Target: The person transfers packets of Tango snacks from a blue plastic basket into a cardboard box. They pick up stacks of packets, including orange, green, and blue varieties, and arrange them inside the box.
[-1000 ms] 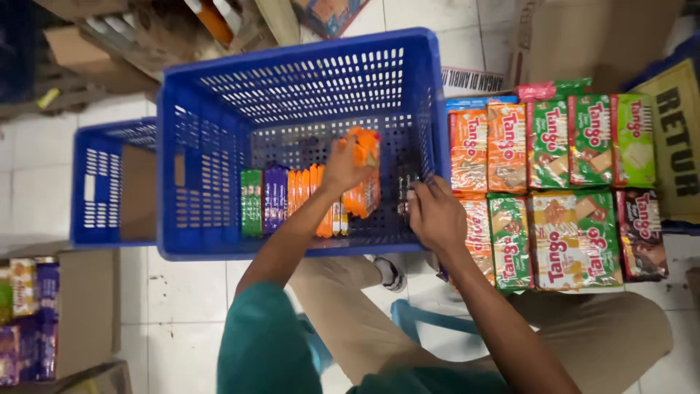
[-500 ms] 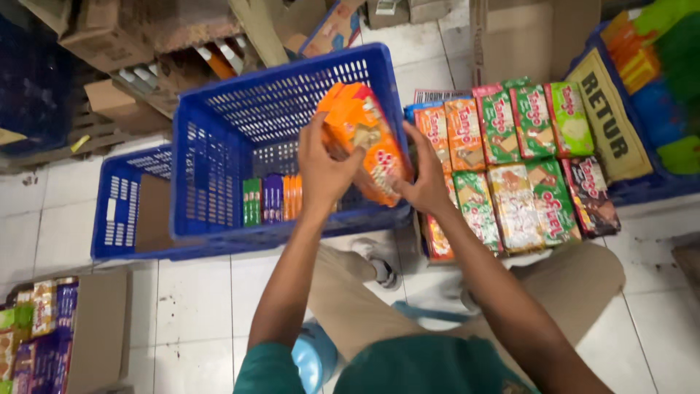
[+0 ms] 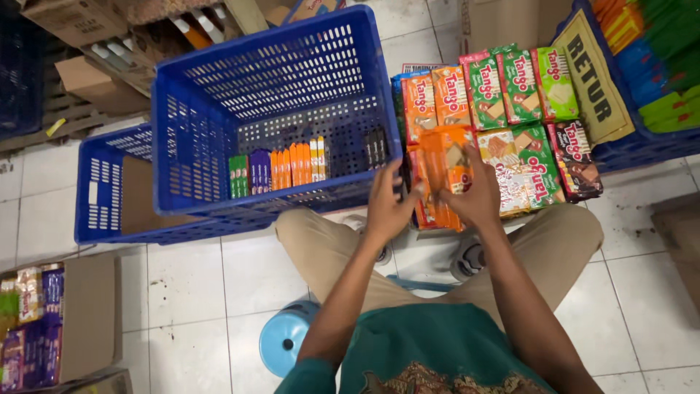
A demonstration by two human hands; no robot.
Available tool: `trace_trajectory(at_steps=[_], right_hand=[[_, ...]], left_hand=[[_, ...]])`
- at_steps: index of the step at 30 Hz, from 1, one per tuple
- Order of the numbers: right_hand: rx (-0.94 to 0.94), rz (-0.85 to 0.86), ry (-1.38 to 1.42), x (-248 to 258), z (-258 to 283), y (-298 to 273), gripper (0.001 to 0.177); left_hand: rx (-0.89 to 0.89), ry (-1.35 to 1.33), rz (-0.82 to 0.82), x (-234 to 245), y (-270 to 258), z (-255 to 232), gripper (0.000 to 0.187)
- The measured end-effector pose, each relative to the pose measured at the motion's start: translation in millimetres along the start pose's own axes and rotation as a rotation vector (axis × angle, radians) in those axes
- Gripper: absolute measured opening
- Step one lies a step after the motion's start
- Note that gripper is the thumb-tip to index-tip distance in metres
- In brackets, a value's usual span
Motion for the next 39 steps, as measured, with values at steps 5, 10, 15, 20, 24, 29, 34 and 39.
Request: trace_trajectory(at_steps=[5,10,15,20,24,29,34,39], right_hand=[[-0.150,0.064,-0.105,-35,-29,13,0.103],[-0.162,0.109,-0.246,-68,-36,31,0.099],[-0.160,0.121,-0.317,-75,-32,30,0.096],[-0.161,0.122,-0.380,-91,-38,31,0.094],[-0.139,0.106,-0.422,-98,-36,27,0.091],[-0.123,0.042,-0.491,-110,-55,33,0.095],[-0.085,0.038,-0.507,-103,-55,36,0.100],[0.559,-0.264,0.020,-86,-13,59,0.064]], left_hand=[[0.136,0.052,0.072,-23,-35,85,0.060],[0.121,0.161,0.028,-18,-60,129,0.052],[0.323,0.030,0.126,4,-89,106,0.051],[0.332,0.087,0.089,-10,-94,131,0.047],[0.299,0.090,0.054,-21,-94,150,0.046],[0.255,0.117,0.000,-26,-86,160,0.041],[0.256,0.076,-0.044,-9,-76,147,0.039],[-0.069,0.052,-0.331,48,-30,126,0.021]])
Point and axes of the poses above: each hand's wrist, its own y-axis towards the middle knuckle, its own x-axis out of the back of the hand, z = x × y, the point moved 3 cm from there along y, towards the middle knuckle, and after that the axes turned 7 degrees about y, right-handed, at the moved point
